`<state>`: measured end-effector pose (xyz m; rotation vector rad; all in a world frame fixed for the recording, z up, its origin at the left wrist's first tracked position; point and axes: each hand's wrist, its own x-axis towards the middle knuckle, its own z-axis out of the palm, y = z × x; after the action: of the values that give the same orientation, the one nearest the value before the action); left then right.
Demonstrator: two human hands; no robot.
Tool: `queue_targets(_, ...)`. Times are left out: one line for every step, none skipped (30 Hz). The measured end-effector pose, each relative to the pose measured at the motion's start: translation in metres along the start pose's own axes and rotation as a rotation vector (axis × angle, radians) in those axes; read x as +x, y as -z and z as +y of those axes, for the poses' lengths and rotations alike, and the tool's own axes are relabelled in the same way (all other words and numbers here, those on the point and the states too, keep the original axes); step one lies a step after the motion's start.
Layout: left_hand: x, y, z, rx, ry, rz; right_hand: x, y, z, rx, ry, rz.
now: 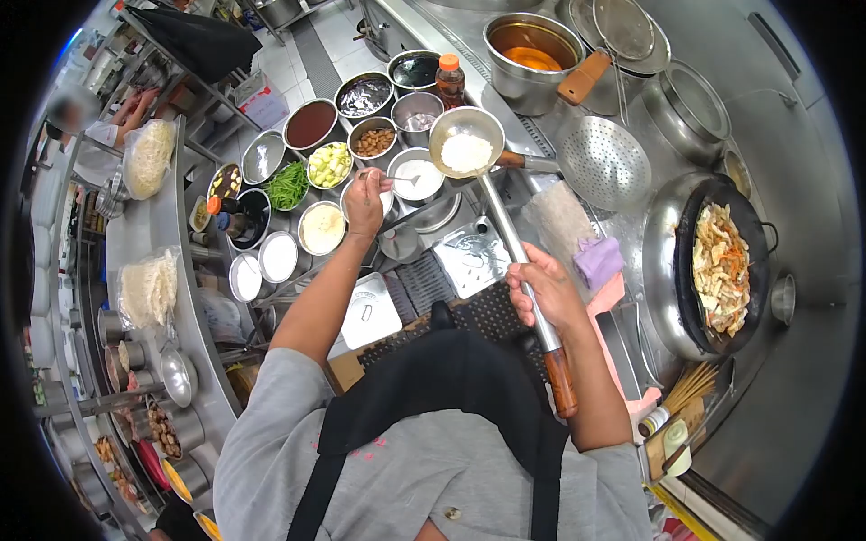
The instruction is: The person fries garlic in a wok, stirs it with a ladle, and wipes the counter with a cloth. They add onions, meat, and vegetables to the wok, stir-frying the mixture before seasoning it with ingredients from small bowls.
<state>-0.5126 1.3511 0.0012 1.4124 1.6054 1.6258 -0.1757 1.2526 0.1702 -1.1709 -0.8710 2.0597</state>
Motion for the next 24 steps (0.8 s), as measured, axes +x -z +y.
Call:
queue_targets(-0.004, -0.005, -0.009, -0.098, 0.095, 0.033, -0.001, 0.001, 0.0, -0.013, 0.001, 0.003)
queue_targets(-0.008, -0.008, -0.018, -0.195, 0.192, 0.065, -0.002, 0.002, 0.0, -0.024, 0.001, 0.006)
queue_targets(-0.009, -0.009, -0.022, -0.292, 0.257, 0.095, -0.003, 0.002, 0.0, -0.017, 0.003, 0.008)
queue_targets(-0.011, -0.009, -0.026, -0.389, 0.323, 0.126, -0.004, 0.002, 0.001, -0.008, 0.005, 0.008)
queue_targets(-0.011, -0.008, -0.03, -0.484, 0.388, 0.156, -0.005, 0.002, 0.001, 0.002, 0.007, 0.009)
queue_targets(-0.01, -0.007, -0.028, -0.531, 0.414, 0.183, -0.005, 0.003, 0.003, -0.005, 0.009, 0.017)
queue_targets(-0.008, -0.004, -0.025, -0.552, 0.448, 0.205, -0.005, 0.005, 0.004, -0.013, 0.014, 0.023)
queue_targets(-0.006, 0.001, -0.022, -0.572, 0.481, 0.227, -0.005, 0.006, 0.004, -0.022, 0.019, 0.028)
queue_targets(-0.002, 0.006, -0.017, -0.593, 0.512, 0.251, -0.006, 0.005, 0.003, -0.024, 0.022, 0.035)
queue_targets(0.002, 0.011, -0.009, -0.606, 0.522, 0.273, -0.007, 0.004, 0.001, -0.025, 0.025, 0.04)
queue_targets(0.008, 0.017, -0.001, -0.61, 0.514, 0.273, -0.008, 0.002, 0.0, -0.027, 0.027, 0.045)
queue_targets(0.013, 0.024, 0.006, -0.613, 0.506, 0.272, -0.008, 0.002, 0.001, -0.034, 0.029, 0.048)
queue_targets(0.018, 0.029, 0.019, -0.615, 0.498, 0.271, -0.008, 0.002, 0.001, -0.042, 0.031, 0.052)
queue_targets(0.024, 0.033, 0.032, -0.62, 0.473, 0.293, -0.007, 0.002, 0.002, -0.05, 0.033, 0.056)
queue_targets(0.029, 0.034, 0.046, -0.623, 0.429, 0.265, -0.007, 0.002, 0.003, -0.052, 0.028, 0.047)
queue_targets(0.035, 0.034, 0.059, -0.626, 0.382, 0.237, -0.005, 0.002, 0.005, -0.054, 0.024, 0.039)
queue_targets(0.041, 0.035, 0.072, -0.627, 0.337, 0.211, -0.003, 0.002, 0.006, -0.057, 0.019, 0.029)
queue_targets(0.045, 0.03, 0.089, -0.597, 0.325, 0.17, -0.001, 0.001, 0.006, -0.044, 0.011, 0.006)
queue_targets(0.043, 0.024, 0.102, -0.584, 0.229, 0.099, 0.001, 0.001, 0.007, -0.031, 0.001, -0.017)
queue_targets(0.04, 0.018, 0.113, -0.492, 0.105, 0.03, 0.002, 0.001, 0.008, -0.019, -0.009, -0.038)
queue_targets(0.037, 0.014, 0.121, -0.399, -0.018, -0.039, 0.003, 0.001, 0.008, -0.004, -0.018, -0.052)
queue_targets(0.036, 0.017, 0.127, -0.094, -0.229, -0.051, 0.005, 0.002, 0.009, 0.012, -0.026, -0.063)
queue_targets(0.035, 0.02, 0.126, -0.046, -0.25, -0.007, 0.006, 0.003, 0.01, 0.03, -0.034, -0.071)
queue_targets(0.034, 0.024, 0.123, 0.001, -0.269, 0.036, 0.005, 0.004, 0.011, 0.031, -0.027, -0.062)
